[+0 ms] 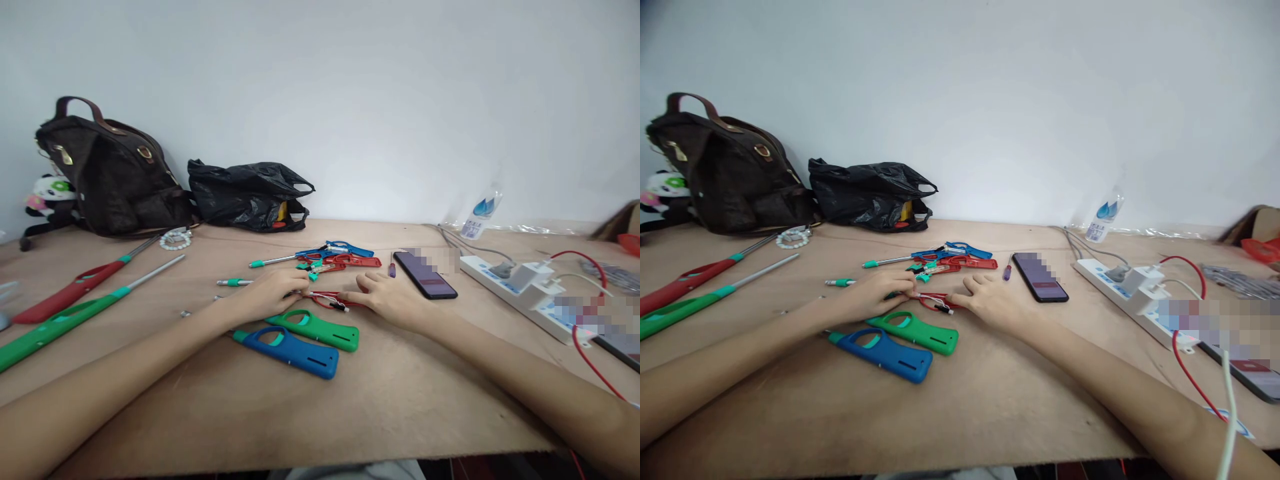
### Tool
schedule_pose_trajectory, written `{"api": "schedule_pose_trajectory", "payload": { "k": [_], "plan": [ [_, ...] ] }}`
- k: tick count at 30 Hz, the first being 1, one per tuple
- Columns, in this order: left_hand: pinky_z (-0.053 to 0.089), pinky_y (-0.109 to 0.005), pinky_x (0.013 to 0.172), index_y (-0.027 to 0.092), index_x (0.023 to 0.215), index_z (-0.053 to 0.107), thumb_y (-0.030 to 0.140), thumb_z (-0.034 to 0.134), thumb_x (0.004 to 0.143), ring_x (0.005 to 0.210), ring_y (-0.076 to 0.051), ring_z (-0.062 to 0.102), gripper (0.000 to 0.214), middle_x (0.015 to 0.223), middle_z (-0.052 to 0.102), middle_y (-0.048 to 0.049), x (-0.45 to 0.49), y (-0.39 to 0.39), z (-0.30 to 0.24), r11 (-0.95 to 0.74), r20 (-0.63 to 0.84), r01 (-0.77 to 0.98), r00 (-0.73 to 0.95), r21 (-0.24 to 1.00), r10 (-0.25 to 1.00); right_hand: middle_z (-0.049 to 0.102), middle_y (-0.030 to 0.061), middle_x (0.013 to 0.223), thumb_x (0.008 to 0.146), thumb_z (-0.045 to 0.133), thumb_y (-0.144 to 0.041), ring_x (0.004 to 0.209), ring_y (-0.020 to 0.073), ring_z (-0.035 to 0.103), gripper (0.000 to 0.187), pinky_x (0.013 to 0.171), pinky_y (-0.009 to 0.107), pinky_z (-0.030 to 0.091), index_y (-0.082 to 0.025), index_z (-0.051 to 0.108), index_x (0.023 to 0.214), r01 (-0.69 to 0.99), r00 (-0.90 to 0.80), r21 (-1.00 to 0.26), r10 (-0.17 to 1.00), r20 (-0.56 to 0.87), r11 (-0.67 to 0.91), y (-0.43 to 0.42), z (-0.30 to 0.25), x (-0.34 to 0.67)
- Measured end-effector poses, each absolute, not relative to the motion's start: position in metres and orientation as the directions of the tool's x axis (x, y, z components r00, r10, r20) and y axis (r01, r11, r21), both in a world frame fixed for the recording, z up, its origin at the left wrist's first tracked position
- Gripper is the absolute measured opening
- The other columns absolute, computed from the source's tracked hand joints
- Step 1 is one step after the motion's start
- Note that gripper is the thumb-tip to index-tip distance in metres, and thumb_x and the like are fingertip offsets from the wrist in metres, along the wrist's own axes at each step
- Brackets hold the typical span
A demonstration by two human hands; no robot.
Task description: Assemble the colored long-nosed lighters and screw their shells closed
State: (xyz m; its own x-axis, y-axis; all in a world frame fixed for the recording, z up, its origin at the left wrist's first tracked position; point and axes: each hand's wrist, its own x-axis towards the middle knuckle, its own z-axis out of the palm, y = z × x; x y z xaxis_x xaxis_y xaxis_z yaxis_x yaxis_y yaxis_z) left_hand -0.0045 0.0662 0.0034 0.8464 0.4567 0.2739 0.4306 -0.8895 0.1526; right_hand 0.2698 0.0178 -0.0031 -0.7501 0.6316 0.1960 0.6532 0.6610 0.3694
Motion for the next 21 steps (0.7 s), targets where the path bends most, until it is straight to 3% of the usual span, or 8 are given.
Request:
{"api": "schedule_pose_trajectory", "payload": {
  "k": [11,16,18,21],
  "plan": [
    [0.039,-0.026,0.069,0.016,0.079,0.061,0.017,0.042,0.094,0.078,-0.018,0.054,0.024,0.083,0.058,-0.0051,-0.0045,0.0673,0.0018,-0.895,0.279,0.428,0.851,0.125,0.446,0.06,0.0098,0.096,0.094,0.043,-0.008,0.088,0.0218,0.057,0.047,0.066,0.028,0.041,-0.028,0.054,0.134,0.669,-0.735,0.354,0.654,0.179,0.654,0.0167,-0.005,0.2678],
    [0.039,-0.026,0.068,0.016,0.08,0.061,0.015,0.042,0.092,0.078,-0.018,0.054,0.022,0.082,0.057,-0.0048,-0.0041,0.0661,0.0023,-0.895,0.264,0.44,0.857,0.074,0.443,0.057,0.0084,0.099,0.091,0.044,-0.006,0.074,0.0166,0.055,0.052,0.061,0.026,0.038,-0.031,0.052,0.136,0.715,-0.692,0.296,0.7,0.175,0.633,0.0168,-0.0062,0.268],
    [0.04,-0.026,0.069,0.016,0.086,0.062,0.012,0.042,0.091,0.081,-0.019,0.055,0.021,0.085,0.059,-0.0053,-0.0027,0.064,0.0034,-0.886,0.248,0.463,0.855,0.033,0.456,0.055,0.0081,0.099,0.09,0.045,-0.006,0.073,0.0157,0.054,0.054,0.061,0.025,0.037,-0.03,0.05,0.138,0.705,-0.703,0.302,0.688,0.179,0.642,0.017,-0.0061,0.2685],
    [0.042,-0.028,0.077,0.018,0.111,0.061,0.009,0.042,0.09,0.094,-0.022,0.056,0.03,0.101,0.062,-0.007,-0.0001,0.0614,0.0047,-0.886,0.228,0.461,0.869,-0.05,0.439,0.055,0.0078,0.097,0.091,0.043,-0.007,0.072,0.0148,0.052,0.053,0.061,0.025,0.037,-0.03,0.049,0.139,0.689,-0.718,0.325,0.673,0.18,0.648,0.0174,-0.0057,0.2689]
  ]
}}
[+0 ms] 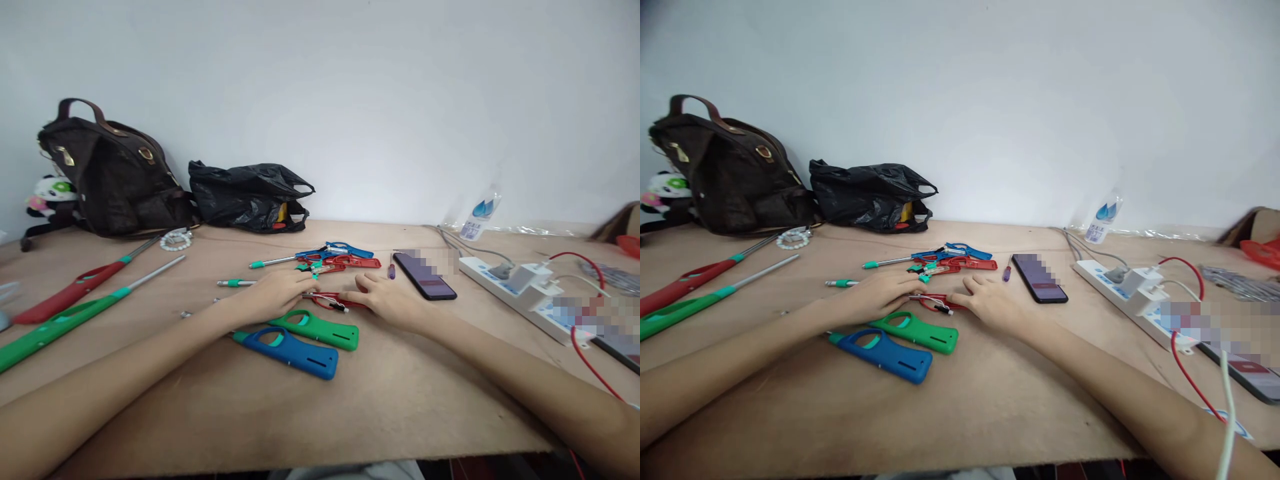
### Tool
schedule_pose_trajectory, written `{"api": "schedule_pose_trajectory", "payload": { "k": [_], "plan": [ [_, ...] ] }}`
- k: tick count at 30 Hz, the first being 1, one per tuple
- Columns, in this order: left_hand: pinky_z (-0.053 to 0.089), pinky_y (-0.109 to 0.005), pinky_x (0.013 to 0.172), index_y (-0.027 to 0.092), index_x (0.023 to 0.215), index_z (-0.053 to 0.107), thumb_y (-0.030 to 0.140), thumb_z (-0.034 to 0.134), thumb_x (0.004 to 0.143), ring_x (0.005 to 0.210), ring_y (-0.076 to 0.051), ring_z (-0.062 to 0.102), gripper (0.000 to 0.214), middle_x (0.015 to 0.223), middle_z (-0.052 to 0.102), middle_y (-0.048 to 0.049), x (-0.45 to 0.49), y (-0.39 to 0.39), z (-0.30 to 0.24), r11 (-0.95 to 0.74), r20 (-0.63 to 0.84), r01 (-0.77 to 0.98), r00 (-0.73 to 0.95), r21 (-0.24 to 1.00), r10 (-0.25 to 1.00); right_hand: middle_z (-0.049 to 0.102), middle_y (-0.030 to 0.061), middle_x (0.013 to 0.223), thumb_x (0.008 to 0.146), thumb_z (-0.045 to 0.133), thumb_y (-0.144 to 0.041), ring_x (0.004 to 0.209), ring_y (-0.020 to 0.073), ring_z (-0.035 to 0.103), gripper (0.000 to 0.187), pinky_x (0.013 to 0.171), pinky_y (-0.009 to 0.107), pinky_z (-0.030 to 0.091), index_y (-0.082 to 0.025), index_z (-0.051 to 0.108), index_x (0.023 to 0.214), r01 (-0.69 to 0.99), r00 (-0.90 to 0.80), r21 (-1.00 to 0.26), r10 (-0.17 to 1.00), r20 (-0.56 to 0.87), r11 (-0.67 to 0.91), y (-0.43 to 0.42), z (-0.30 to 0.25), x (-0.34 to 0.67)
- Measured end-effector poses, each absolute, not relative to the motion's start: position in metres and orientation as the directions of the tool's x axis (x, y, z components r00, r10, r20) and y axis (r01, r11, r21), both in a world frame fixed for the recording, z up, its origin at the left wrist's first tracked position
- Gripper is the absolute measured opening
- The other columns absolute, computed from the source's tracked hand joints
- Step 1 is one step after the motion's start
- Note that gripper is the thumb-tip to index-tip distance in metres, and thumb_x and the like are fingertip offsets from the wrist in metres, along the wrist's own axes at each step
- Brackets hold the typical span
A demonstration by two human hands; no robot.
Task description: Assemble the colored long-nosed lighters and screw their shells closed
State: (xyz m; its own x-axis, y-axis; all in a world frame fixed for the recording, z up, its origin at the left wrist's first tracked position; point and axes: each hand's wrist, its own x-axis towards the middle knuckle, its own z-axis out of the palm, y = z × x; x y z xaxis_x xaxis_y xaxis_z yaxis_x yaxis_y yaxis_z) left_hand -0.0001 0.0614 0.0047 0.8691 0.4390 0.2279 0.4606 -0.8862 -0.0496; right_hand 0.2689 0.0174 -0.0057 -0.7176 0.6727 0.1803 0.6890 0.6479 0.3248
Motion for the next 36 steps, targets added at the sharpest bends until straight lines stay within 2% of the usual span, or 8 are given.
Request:
{"api": "schedule_pose_trajectory", "payload": {
  "k": [2,5,12,20,24,27,31,36],
  "plan": [
    [0.043,-0.028,0.079,0.022,0.129,0.054,0.009,0.045,0.09,0.096,-0.022,0.056,0.042,0.109,0.06,-0.0076,0.0011,0.0609,0.0052,-0.893,0.189,0.439,0.89,-0.104,0.416,0.055,0.0078,0.096,0.092,0.042,-0.007,0.072,0.0153,0.052,0.053,0.061,0.025,0.037,-0.03,0.049,0.139,0.686,-0.719,0.343,0.673,0.177,0.642,0.0176,-0.0057,0.2689],
    [0.044,-0.028,0.075,0.028,0.138,0.048,0.013,0.053,0.089,0.089,-0.022,0.058,0.051,0.108,0.058,-0.0075,0.0021,0.0607,0.0059,-0.887,0.121,0.438,0.898,-0.145,0.424,0.056,0.0082,0.096,0.093,0.042,-0.007,0.078,0.0176,0.054,0.053,0.061,0.025,0.037,-0.031,0.048,0.14,0.681,-0.721,0.36,0.668,0.183,0.637,0.0178,-0.0067,0.269],
    [0.045,-0.029,0.079,0.032,0.138,0.049,0.013,0.051,0.091,0.089,-0.021,0.058,0.05,0.108,0.058,-0.0076,0.0039,0.0591,0.0078,-0.863,0.085,0.457,0.889,-0.216,0.45,0.058,0.0091,0.096,0.093,0.044,-0.008,0.085,0.0204,0.055,0.051,0.061,0.026,0.039,-0.031,0.049,0.139,0.666,-0.738,0.363,0.649,0.186,0.652,0.0184,-0.008,0.2689],
    [0.042,-0.032,0.085,0.031,0.136,0.05,0.01,0.045,0.094,0.094,-0.022,0.056,0.048,0.112,0.057,-0.0094,0.0075,0.0603,0.005,-0.858,0.099,0.408,0.912,-0.31,0.398,0.057,0.0093,0.095,0.093,0.045,-0.009,0.086,0.0204,0.054,0.049,0.063,0.026,0.04,-0.029,0.052,0.137,0.667,-0.737,0.366,0.648,0.192,0.649,0.0175,-0.0083,0.268],
    [0.042,-0.031,0.083,0.031,0.137,0.05,0.01,0.044,0.094,0.091,-0.022,0.054,0.048,0.107,0.055,-0.0087,0.0072,0.0604,0.0049,-0.864,0.071,0.434,0.9,-0.254,0.431,0.057,0.0098,0.096,0.093,0.044,-0.008,0.086,0.0218,0.055,0.049,0.064,0.028,0.042,-0.029,0.052,0.137,0.678,-0.725,0.349,0.666,0.176,0.647,0.0163,-0.0075,0.2668],
    [0.041,-0.029,0.078,0.032,0.137,0.05,0.01,0.043,0.094,0.087,-0.021,0.052,0.049,0.1,0.053,-0.0073,0.0046,0.0621,0.0032,-0.877,0.076,0.457,0.889,-0.148,0.451,0.056,0.0098,0.097,0.093,0.043,-0.007,0.086,0.0216,0.055,0.05,0.066,0.029,0.043,-0.03,0.053,0.137,0.697,-0.712,0.3,0.679,0.181,0.651,0.016,-0.0065,0.2662],
    [0.039,-0.027,0.074,0.032,0.139,0.048,0.015,0.042,0.096,0.083,-0.019,0.048,0.046,0.094,0.049,-0.0057,0.0027,0.0641,0.0013,-0.893,0.102,0.45,0.888,0.006,0.449,0.054,0.0102,0.102,0.093,0.041,-0.005,0.088,0.0212,0.053,0.05,0.071,0.032,0.045,-0.03,0.056,0.133,0.712,-0.702,0.181,0.68,0.211,0.678,0.017,-0.0048,0.2674],
    [0.037,-0.027,0.073,0.034,0.135,0.052,0.022,0.038,0.1,0.08,-0.019,0.045,0.04,0.089,0.046,-0.0042,0.0036,0.0644,0.0002,-0.879,0.11,0.466,0.873,0.099,0.475,0.054,0.0093,0.097,0.09,0.047,-0.004,0.086,0.0206,0.052,0.047,0.073,0.032,0.046,-0.025,0.061,0.129,0.692,-0.698,-0.017,0.675,0.237,0.722,0.0176,-0.0028,0.269]
  ]
}}
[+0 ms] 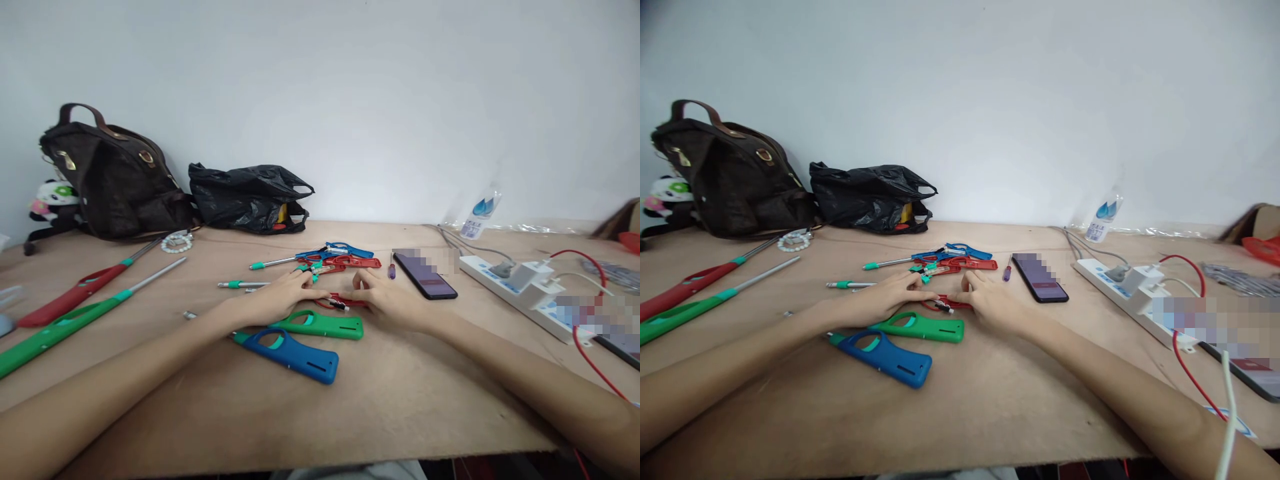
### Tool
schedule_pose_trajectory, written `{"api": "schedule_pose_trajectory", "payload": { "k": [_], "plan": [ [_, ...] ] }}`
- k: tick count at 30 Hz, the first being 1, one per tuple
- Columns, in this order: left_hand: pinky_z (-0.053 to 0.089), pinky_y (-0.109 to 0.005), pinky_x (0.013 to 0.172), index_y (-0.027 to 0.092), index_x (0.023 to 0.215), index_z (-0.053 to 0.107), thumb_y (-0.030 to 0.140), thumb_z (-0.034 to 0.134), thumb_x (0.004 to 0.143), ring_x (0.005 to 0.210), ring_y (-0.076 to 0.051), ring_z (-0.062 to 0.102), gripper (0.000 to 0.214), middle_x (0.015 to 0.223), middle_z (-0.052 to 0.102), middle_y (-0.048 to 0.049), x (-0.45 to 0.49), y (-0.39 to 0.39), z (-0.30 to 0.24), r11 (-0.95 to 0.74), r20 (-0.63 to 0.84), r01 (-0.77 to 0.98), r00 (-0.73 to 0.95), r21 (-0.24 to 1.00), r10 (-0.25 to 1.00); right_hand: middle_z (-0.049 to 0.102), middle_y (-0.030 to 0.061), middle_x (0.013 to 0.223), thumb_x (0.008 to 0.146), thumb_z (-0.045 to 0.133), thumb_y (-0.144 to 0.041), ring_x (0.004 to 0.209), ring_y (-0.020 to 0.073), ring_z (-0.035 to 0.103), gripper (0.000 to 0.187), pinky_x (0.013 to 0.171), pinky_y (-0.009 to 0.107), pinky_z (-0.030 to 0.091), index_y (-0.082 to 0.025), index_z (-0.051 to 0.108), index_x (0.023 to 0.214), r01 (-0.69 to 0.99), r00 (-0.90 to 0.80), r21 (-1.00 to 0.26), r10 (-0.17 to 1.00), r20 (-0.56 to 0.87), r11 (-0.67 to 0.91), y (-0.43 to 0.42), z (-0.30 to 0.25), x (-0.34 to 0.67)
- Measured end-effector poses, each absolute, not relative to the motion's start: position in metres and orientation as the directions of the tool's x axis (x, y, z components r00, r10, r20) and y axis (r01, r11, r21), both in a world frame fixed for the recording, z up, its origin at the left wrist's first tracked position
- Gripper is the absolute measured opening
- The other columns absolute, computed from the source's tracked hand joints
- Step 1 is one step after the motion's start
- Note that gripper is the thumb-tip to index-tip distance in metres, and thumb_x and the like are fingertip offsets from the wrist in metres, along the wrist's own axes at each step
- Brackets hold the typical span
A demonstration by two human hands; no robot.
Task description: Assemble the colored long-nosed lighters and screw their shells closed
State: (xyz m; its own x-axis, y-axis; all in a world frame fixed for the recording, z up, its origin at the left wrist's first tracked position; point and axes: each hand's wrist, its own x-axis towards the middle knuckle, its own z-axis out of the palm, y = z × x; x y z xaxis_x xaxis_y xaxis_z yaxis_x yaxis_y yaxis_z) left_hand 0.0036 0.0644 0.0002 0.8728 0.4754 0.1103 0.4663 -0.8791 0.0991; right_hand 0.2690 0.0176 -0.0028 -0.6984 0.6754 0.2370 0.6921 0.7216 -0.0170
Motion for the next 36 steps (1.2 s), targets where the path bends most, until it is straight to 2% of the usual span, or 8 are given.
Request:
{"api": "schedule_pose_trajectory", "payload": {
  "k": [4,7,16,20,23,27,32,36],
  "plan": [
    [0.037,-0.028,0.075,0.033,0.136,0.051,0.023,0.036,0.101,0.083,-0.019,0.045,0.04,0.091,0.047,-0.0049,0.0,0.065,-0.004,-0.892,0.143,0.435,0.882,0.125,0.45,0.057,0.009,0.094,0.091,0.048,-0.009,0.086,0.0193,0.055,0.027,0.075,0.032,0.047,-0.016,0.069,0.108,0.668,-0.669,-0.17,0.685,0.288,0.724,0.014,-0.001,0.264],
    [0.038,-0.029,0.076,0.032,0.135,0.053,0.024,0.039,0.1,0.082,-0.019,0.046,0.038,0.09,0.048,-0.0051,-0.002,0.066,-0.007,-0.907,0.193,0.4,0.887,0.132,0.419,0.06,0.0083,0.092,0.091,0.053,-0.016,0.086,0.0198,0.059,0.016,0.074,0.031,0.047,-0.013,0.068,0.099,0.668,-0.658,-0.215,0.7,0.278,0.713,0.01,-0.001,0.257],
    [0.042,-0.027,0.075,0.031,0.128,0.059,0.02,0.034,0.1,0.081,-0.018,0.049,0.039,0.089,0.05,-0.0057,0.001,0.061,0.0,-0.9,0.177,0.419,0.883,0.12,0.435,0.063,0.0061,0.089,0.084,0.065,-0.015,0.082,0.0189,0.061,0.009,0.069,0.029,0.045,-0.015,0.067,0.093,0.702,-0.621,-0.24,0.741,0.256,0.671,0.007,-0.001,0.251],
    [0.043,-0.029,0.081,0.03,0.135,0.051,0.016,0.041,0.098,0.088,-0.02,0.052,0.041,0.096,0.054,-0.0062,0.0,0.059,0.001,-0.91,0.189,0.403,0.89,0.096,0.414,0.064,0.0043,0.083,0.084,0.06,-0.007,0.077,0.0166,0.059,0.01,0.066,0.026,0.043,-0.016,0.065,0.083,0.695,-0.579,-0.326,0.768,0.275,0.641,0.007,-0.003,0.249],
    [0.044,-0.032,0.086,0.025,0.137,0.045,0.008,0.044,0.092,0.099,-0.023,0.053,0.048,0.109,0.056,-0.0089,-0.001,0.059,0.0,-0.91,0.181,0.413,0.892,0.049,0.414,0.065,0.0035,0.08,0.083,0.059,-0.008,0.073,0.0154,0.058,0.01,0.063,0.025,0.041,-0.016,0.063,0.079,0.692,-0.51,-0.421,0.81,0.289,0.586,0.006,-0.005,0.247],
    [0.043,-0.037,0.094,0.015,0.124,0.05,0.004,0.04,0.091,0.111,-0.025,0.052,0.037,0.119,0.058,-0.0118,0.0,0.059,-0.001,-0.904,0.209,0.425,0.88,0.048,0.425,0.063,0.0016,0.074,0.081,0.058,-0.006,0.066,0.0136,0.055,0.012,0.059,0.024,0.039,-0.016,0.06,0.075,0.694,-0.454,-0.47,0.838,0.302,0.545,0.007,-0.008,0.246],
    [0.045,-0.035,0.091,0.013,0.11,0.056,0.005,0.037,0.092,0.106,-0.023,0.055,0.027,0.11,0.06,-0.0109,0.001,0.057,0.002,-0.881,0.209,0.461,0.856,0.103,0.472,0.06,0.0008,0.073,0.08,0.059,-0.006,0.063,0.0127,0.053,0.011,0.057,0.023,0.038,-0.016,0.059,0.075,0.704,-0.398,-0.49,0.857,0.327,0.514,0.009,-0.013,0.247],
    [0.046,-0.033,0.084,0.016,0.111,0.06,0.014,0.038,0.096,0.098,-0.023,0.055,0.027,0.105,0.059,-0.01,0.002,0.056,0.005,-0.883,0.19,0.465,0.863,0.061,0.468,0.058,-0.0003,0.071,0.081,0.059,-0.007,0.062,0.0121,0.052,0.012,0.056,0.022,0.037,-0.017,0.057,0.074,0.705,-0.378,-0.489,0.855,0.354,0.514,0.011,-0.016,0.248]
  ]
}}
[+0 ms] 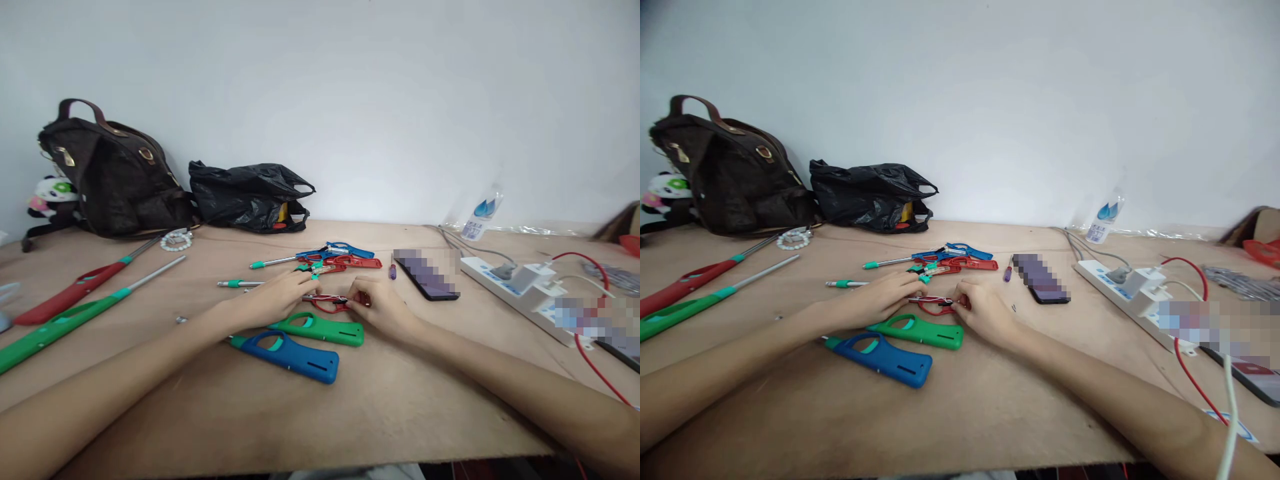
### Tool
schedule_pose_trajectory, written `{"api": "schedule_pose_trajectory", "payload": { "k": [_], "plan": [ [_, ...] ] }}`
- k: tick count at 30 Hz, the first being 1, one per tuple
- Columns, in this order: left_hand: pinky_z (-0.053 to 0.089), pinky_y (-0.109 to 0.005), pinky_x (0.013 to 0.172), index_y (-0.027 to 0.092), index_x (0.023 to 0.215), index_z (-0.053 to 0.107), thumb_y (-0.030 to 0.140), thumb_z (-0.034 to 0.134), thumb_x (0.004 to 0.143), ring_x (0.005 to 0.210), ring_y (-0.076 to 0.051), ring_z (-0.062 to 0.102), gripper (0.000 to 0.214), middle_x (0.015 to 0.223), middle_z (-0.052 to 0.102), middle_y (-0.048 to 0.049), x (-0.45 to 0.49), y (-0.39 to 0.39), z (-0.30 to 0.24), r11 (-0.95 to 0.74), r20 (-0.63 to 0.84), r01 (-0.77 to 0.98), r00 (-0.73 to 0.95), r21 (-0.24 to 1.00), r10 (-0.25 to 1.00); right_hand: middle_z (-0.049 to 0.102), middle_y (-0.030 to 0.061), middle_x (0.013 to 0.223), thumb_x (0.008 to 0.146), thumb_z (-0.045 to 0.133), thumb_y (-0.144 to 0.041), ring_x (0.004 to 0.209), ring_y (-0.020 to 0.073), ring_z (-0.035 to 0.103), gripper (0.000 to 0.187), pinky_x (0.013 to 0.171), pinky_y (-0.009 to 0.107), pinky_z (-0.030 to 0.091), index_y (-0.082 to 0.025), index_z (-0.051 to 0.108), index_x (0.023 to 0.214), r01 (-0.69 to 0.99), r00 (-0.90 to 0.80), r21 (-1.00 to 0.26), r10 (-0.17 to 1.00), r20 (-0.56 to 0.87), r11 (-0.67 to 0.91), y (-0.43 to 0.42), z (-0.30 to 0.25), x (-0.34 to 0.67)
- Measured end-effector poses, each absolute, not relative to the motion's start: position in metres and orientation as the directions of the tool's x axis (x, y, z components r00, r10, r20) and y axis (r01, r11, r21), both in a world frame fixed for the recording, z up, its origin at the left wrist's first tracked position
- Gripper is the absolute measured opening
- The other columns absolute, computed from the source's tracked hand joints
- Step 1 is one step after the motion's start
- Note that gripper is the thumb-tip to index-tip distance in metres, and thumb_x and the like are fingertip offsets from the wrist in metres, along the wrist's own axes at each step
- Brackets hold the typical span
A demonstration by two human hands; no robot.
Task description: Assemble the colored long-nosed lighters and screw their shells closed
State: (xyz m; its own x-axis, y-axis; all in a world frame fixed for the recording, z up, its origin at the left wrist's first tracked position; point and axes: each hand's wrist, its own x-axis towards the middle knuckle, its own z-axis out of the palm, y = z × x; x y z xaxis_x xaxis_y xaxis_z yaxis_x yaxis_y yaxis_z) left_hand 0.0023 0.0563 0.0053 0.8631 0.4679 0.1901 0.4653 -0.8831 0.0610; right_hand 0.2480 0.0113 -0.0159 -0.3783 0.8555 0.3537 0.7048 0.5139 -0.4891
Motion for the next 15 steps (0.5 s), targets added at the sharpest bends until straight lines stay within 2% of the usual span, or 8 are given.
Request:
{"api": "schedule_pose_trajectory", "payload": {
  "k": [5,11,15],
  "plan": [
    [0.044,-0.027,0.076,0.024,0.118,0.064,0.024,0.036,0.1,0.082,-0.019,0.054,0.033,0.094,0.056,-0.0068,0.0032,0.055,0.0076,-0.89,0.185,0.453,0.871,0.053,0.454,0.058,-0.0008,0.07,0.083,0.059,-0.01,0.061,0.0123,0.052,0.011,0.055,0.022,0.037,-0.017,0.056,0.075,0.692,-0.38,-0.485,0.841,0.385,0.535,0.0118,-0.0185,0.2483],
    [0.044,-0.028,0.077,0.022,0.116,0.064,0.026,0.038,0.1,0.087,-0.021,0.054,0.031,0.098,0.056,-0.0083,0.002,0.0567,0.0053,-0.897,0.197,0.441,0.877,0.039,0.439,0.058,-0.0004,0.071,0.084,0.058,-0.011,0.063,0.013,0.053,0.011,0.057,0.023,0.038,-0.018,0.056,0.076,0.668,-0.381,-0.503,0.833,0.401,0.548,0.0115,-0.0205,0.2488],
    [0.044,-0.029,0.076,0.027,0.122,0.062,0.025,0.037,0.1,0.083,-0.02,0.054,0.033,0.095,0.056,-0.0072,0.0027,0.0569,0.0048,-0.891,0.186,0.451,0.872,0.049,0.452,0.058,-0.0001,0.072,0.085,0.057,-0.013,0.064,0.0134,0.053,0.01,0.057,0.023,0.038,-0.018,0.055,0.077,0.672,-0.375,-0.511,0.841,0.39,0.536,0.0108,-0.0207,0.2485]
  ]
}}
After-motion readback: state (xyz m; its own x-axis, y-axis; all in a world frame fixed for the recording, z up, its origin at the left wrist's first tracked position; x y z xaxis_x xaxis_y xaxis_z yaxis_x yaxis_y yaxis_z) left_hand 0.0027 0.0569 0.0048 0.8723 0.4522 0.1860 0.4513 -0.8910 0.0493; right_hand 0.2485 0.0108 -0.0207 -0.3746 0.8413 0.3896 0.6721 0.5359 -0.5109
